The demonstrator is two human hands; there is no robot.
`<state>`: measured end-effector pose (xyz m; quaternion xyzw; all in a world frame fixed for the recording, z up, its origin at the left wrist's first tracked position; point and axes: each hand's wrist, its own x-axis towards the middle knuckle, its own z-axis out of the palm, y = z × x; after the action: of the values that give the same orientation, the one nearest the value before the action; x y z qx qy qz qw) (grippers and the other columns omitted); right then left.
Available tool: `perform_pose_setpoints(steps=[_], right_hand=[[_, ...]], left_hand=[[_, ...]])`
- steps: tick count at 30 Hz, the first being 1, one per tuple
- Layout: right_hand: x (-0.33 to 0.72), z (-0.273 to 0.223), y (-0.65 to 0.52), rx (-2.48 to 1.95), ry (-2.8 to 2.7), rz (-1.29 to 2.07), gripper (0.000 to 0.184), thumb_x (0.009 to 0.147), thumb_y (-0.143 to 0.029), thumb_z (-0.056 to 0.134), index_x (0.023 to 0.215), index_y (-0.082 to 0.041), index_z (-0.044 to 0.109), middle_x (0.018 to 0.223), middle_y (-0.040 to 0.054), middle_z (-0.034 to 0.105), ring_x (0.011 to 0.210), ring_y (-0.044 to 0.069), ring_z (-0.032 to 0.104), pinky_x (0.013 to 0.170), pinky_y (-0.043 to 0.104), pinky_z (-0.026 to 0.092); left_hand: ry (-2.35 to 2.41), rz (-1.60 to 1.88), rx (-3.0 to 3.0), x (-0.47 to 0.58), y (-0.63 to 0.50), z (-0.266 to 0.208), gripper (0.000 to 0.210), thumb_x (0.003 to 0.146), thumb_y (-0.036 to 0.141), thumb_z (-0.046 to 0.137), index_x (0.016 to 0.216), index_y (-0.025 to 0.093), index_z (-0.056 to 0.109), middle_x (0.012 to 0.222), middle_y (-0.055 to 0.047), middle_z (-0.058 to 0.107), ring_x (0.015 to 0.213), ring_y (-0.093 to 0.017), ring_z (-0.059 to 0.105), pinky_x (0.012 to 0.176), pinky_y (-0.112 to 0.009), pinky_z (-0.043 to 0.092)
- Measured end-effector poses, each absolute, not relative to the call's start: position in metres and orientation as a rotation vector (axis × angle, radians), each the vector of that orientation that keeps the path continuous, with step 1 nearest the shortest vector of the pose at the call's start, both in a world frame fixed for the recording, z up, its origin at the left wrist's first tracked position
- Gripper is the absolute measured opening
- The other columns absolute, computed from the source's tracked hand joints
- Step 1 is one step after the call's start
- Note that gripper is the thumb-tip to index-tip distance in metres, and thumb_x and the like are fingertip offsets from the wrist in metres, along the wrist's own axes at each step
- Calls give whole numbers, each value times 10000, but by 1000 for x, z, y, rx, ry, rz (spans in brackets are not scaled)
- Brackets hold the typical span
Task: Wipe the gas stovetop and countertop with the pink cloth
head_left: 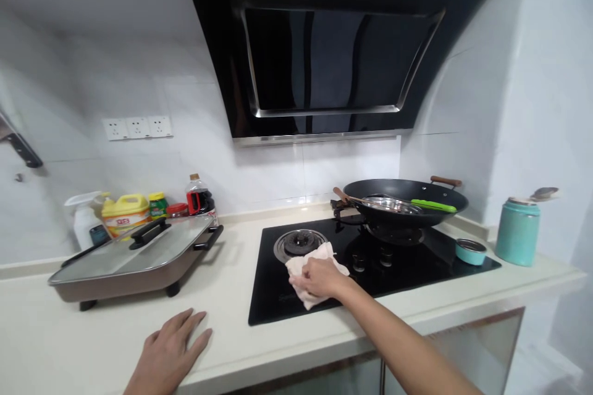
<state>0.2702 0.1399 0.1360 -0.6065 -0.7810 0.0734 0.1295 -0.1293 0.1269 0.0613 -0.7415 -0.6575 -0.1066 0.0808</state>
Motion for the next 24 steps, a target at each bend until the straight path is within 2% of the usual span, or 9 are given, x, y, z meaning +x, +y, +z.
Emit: perform_pose_setpoints(steps=[2,4,6,9,13,18,21,24], right_hand=[[268,135,144,-1864,-2150,195,633,981,-698,406,876,-204,787,1067,139,753,1091,333,665,1042,504,409],[272,128,152,-1923,-2071,113,562,974,-637,474,1081,-170,770,1290,206,678,1251,389,575,1078,555,358],[280,119,163,-1986,-2008,58,572,967,-600,510,1289,-161,687,1454,237,557,1348,407,486,1090,563,336],[291,106,179,-2107,-1919,15,574,1004,-577,446,1362,-171,637,1438,222,544,1334,377,495,1099,507,330],[291,99,186,-2169,-1872,1,586,1048,-498,351,1391,-95,601,1400,268,541,1343,399,475,1116,515,291],[265,91,166,-2010,-2035,101,724,992,-690,391,1470,-169,546,1482,251,493,1376,427,429,1114,535,296],[232,93,156,-1803,-2183,203,837,947,-777,404,1557,-206,462,1575,237,412,1467,441,333,1175,561,230],[194,100,153,-1657,-2309,312,851,934,-773,441,1575,-214,445,1638,213,344,1532,435,249,1230,569,150]], left_hand=[[-1982,-314,-2220,-124,121,67,620,960,546,390,1429,247,663,1540,-123,583,1458,-303,488,1144,-491,403],[-1983,-324,-2227,-121,115,71,612,963,537,394,1426,242,666,1536,-129,584,1458,-300,486,1146,-487,402],[-1986,-349,-2235,-119,112,73,600,961,532,412,1420,244,668,1532,-130,588,1453,-300,489,1148,-489,402],[-1983,-402,-2239,-119,111,71,565,953,521,451,1395,256,683,1517,-127,602,1432,-303,503,1141,-499,407],[-1978,-423,-2240,-119,110,70,531,961,502,459,1373,261,692,1506,-126,608,1414,-307,517,1135,-514,408],[-1952,-388,-2247,-115,108,71,530,973,495,450,1372,240,687,1501,-140,604,1409,-317,520,1135,-522,404],[-1945,-385,-2246,-114,109,72,527,960,491,476,1368,234,690,1491,-143,608,1404,-323,520,1132,-517,403],[-1956,-401,-2260,-116,110,72,522,952,495,484,1357,245,699,1481,-136,619,1404,-321,518,1132,-511,401]])
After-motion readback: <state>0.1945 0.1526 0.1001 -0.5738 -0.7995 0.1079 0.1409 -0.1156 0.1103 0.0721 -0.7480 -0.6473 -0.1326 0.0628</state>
